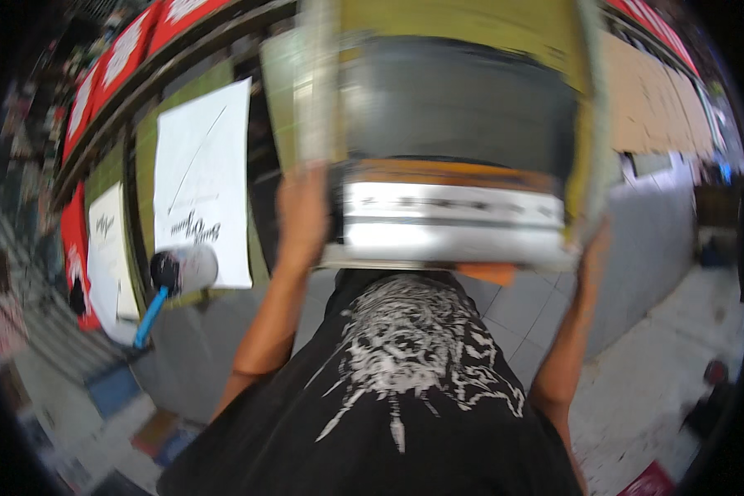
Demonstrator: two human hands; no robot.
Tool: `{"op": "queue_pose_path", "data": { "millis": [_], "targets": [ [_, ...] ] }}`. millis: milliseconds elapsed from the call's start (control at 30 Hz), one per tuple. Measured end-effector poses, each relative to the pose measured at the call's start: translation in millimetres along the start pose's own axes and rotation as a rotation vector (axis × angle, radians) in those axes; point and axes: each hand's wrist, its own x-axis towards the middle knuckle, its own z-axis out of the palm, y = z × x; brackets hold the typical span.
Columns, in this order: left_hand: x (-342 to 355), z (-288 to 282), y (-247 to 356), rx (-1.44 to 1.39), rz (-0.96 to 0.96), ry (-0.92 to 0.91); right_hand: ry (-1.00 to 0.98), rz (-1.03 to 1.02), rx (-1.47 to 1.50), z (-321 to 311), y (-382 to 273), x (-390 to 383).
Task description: The person spreads black ink onto a screen using a handheld scraper and periodically scrapes the excess ink back into a bucket.
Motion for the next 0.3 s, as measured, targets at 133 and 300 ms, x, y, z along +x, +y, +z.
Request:
{"op": "queue_pose_path", "data": {
  "millis": [133, 300],
  "targets": [
    [-51.1, 102.8, 7.1, -0.237, 0.205, -0.216, 0.401, 0.171, 0.136, -123.1, 1.8, -82.8],
    [-133.3, 228.4, 33.5, -0.214, 0.233, -0.459, 0.609, 0.264, 0.259, -222.4, 35.9, -175.1]
  ]
}}
